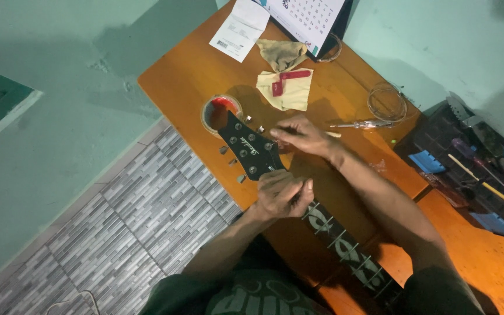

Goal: Removing strings from an electric guitar by loosening the tuning pegs with a screwdriver and pulling the strings through the bridge and headstock.

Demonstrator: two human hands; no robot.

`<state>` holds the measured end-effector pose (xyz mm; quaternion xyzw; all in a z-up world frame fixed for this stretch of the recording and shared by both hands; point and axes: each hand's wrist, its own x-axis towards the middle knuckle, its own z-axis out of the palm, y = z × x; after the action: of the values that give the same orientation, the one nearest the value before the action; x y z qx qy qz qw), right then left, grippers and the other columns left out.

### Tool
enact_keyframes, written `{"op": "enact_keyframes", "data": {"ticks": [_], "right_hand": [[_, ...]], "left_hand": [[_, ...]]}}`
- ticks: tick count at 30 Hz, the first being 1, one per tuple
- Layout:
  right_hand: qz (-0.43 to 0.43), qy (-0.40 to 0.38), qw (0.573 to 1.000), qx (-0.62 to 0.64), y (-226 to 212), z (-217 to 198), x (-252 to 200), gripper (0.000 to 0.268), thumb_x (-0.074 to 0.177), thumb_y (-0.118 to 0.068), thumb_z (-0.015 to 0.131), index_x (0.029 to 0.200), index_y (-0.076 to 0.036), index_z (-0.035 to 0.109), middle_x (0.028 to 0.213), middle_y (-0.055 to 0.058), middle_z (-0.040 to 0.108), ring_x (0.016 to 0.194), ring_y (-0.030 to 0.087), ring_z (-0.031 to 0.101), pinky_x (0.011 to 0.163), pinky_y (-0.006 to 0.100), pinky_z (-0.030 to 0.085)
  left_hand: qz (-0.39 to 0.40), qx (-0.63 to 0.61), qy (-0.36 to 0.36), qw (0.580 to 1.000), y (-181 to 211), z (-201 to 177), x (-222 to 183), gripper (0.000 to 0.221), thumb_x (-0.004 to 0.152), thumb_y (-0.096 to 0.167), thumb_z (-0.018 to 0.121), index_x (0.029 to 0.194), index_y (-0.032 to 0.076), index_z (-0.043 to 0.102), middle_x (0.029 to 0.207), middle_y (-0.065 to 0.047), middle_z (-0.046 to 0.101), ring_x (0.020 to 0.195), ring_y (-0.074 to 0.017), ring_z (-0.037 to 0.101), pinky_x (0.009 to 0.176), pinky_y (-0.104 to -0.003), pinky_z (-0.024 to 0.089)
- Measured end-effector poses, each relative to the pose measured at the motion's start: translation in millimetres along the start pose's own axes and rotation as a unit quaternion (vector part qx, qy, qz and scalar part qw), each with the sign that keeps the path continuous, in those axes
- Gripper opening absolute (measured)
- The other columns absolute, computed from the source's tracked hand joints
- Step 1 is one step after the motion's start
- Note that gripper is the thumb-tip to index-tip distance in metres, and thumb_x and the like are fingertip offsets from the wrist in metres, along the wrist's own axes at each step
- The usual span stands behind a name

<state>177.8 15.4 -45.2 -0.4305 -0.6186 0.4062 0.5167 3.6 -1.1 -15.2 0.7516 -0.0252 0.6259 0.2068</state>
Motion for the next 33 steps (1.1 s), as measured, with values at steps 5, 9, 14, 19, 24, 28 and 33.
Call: {"op": "enact_keyframes", "data": {"ticks": [5,9,14,19,24,28,33], "right_hand": [[0.044,0.017,0.999,0.01,4,0,-2,0.039,0.107,-0.026,0.062,0.073,-0.006,0.063,0.056,0.006,0.059,0.047,0.014,0.052,0.051,0.026,0.045],[-0.07,-0.037,0.997,0.016,-12,-12,9,0.012,0.1,-0.012,0.067,0.102,0.0,0.068,0.073,0.011,0.066,0.054,0.013,0.051,0.055,0.026,0.042],[-0.116,-0.06,0.991,0.013,-15,-13,16,0.017,0.093,-0.003,0.071,0.11,-0.002,0.069,0.084,0.009,0.07,0.058,0.013,0.051,0.059,0.028,0.041],[-0.059,-0.015,0.998,-0.008,41,-10,-5,0.007,0.1,-0.007,0.065,0.102,-0.006,0.071,0.073,0.008,0.067,0.054,0.015,0.049,0.058,0.028,0.039],[0.007,-0.005,1.0,0.022,21,-2,-4,0.026,0.105,-0.018,0.062,0.085,-0.003,0.072,0.064,0.012,0.068,0.052,0.016,0.057,0.054,0.028,0.044],[-0.027,-0.013,0.999,0.012,-19,-4,7,0.021,0.101,-0.023,0.065,0.098,-0.004,0.071,0.075,0.011,0.07,0.065,0.015,0.061,0.062,0.03,0.046],[-0.026,-0.044,0.998,-0.043,30,-18,-4,0.018,0.095,-0.02,0.074,0.1,-0.003,0.072,0.076,0.006,0.071,0.071,0.016,0.065,0.071,0.032,0.051]], "left_hand": [[0.013,-0.006,-0.008,1.0,3,-7,18,0.019,0.09,-0.003,0.062,0.073,0.004,0.059,0.05,-0.003,0.047,0.034,-0.0111,0.046,0.036,-0.021,0.041],[0.001,-0.006,-0.011,1.0,4,-6,16,0.021,0.09,-0.002,0.062,0.071,0.005,0.059,0.047,-0.002,0.043,0.033,-0.0114,0.045,0.035,-0.022,0.041],[0.005,-0.001,-0.005,1.0,5,-7,20,0.021,0.091,-0.002,0.062,0.071,0.005,0.059,0.048,-0.003,0.042,0.033,-0.0122,0.044,0.036,-0.023,0.041],[-0.016,-0.009,-0.005,1.0,1,-1,4,0.022,0.092,0.001,0.062,0.071,0.005,0.059,0.047,-0.004,0.042,0.032,-0.0156,0.045,0.034,-0.025,0.041],[0.012,-0.007,0.024,1.0,-1,2,3,0.024,0.087,-0.003,0.064,0.067,0.007,0.056,0.046,-0.002,0.044,0.031,-0.0105,0.042,0.034,-0.023,0.038],[0.011,-0.003,0.034,0.999,4,1,8,0.028,0.088,-0.004,0.062,0.065,0.008,0.054,0.045,0.0,0.041,0.031,-0.0089,0.04,0.033,-0.022,0.035],[0.029,0.057,0.103,0.993,8,-2,0,0.036,0.09,0.003,0.066,0.057,0.011,0.053,0.044,-0.001,0.043,0.03,-0.0127,0.035,0.034,-0.025,0.032]]}}
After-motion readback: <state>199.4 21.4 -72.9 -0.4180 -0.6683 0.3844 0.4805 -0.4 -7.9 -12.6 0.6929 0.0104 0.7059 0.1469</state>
